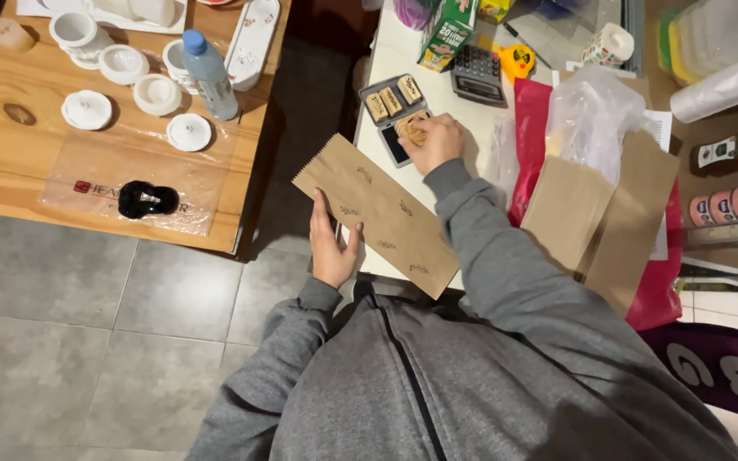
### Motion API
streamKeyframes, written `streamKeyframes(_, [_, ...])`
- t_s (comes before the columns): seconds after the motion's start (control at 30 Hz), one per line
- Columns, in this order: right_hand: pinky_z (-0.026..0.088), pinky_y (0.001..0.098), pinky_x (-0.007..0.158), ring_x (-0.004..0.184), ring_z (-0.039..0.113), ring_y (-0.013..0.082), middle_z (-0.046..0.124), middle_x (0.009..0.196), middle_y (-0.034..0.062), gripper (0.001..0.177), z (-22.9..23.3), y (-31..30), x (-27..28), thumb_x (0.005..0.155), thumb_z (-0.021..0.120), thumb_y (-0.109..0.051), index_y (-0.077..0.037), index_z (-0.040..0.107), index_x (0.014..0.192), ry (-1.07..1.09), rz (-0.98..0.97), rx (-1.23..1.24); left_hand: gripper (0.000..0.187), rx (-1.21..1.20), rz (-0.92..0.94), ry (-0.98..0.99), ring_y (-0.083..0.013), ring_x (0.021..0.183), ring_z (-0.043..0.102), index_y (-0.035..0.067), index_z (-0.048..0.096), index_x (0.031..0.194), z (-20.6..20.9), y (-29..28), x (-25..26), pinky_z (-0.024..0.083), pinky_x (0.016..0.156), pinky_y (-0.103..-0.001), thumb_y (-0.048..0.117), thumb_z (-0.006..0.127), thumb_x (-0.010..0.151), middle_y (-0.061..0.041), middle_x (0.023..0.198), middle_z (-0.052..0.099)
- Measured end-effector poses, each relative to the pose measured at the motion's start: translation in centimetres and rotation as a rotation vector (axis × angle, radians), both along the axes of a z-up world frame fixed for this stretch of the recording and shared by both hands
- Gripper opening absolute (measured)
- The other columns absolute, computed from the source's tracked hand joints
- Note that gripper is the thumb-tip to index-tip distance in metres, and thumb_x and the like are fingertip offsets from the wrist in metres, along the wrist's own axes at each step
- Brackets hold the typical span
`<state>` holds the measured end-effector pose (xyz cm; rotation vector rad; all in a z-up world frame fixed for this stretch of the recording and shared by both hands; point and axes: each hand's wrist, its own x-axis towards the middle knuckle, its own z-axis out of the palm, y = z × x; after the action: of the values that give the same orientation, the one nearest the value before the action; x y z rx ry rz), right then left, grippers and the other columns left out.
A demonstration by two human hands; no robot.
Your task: Stamping logos onto brown paper bags using an ink pad and wooden stamps.
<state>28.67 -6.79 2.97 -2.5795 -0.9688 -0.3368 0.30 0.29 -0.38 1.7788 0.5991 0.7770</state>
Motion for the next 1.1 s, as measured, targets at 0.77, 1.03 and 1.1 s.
streamKeyframes(0.77, [0.057, 0.0328, 0.082, 0.098, 0.067, 0.0241, 0.069, 0.109, -0.0005, 0.035, 1.4, -5.6, -15.1, 0.07, 0.089, -0.04, -0.029, 0.082, 0.102, 0.03, 0.217, 0.047, 0.081, 0.074, 0.012, 0.008, -0.0435, 0.148, 0.034, 0.007, 0.009, 0.166, -2.7, 0.0, 0.7, 0.035, 0.113, -0.062, 0.02, 0.058, 0.103, -0.023, 0.164, 0.029])
streamKeyframes(1.03, [0.058, 0.0356, 0.078, 0.1, 0.065, 0.0269, 0.065, 0.112, 0.0028, 0.039, 2.0, -4.9, -16.6, 0.068, 0.088, -0.039, -0.025, 0.082, 0.104, -0.072, 0.287, 0.01, 0.078, 0.063, 0.009, -0.007, -0.0471, 0.146, 0.035, 0.004, 0.015, 0.164, -1.2, -0.3, 0.0, 0.035, 0.113, -0.063, 0.017, 0.06, 0.102, -0.025, 0.164, 0.028])
streamKeyframes(1.1, [0.059, 0.0339, 0.078, 0.097, 0.066, 0.0264, 0.066, 0.109, 0.0014, 0.039, 2.2, -4.8, -16.3, 0.066, 0.089, -0.04, -0.026, 0.083, 0.101, -0.033, 0.278, -0.022, 0.094, -0.116, 0.101, -0.141, -0.0447, 0.141, 0.044, 0.005, 0.015, 0.164, 0.9, -0.5, -0.3, 0.042, 0.114, -0.054, 0.006, 0.074, 0.092, -0.027, 0.159, 0.038])
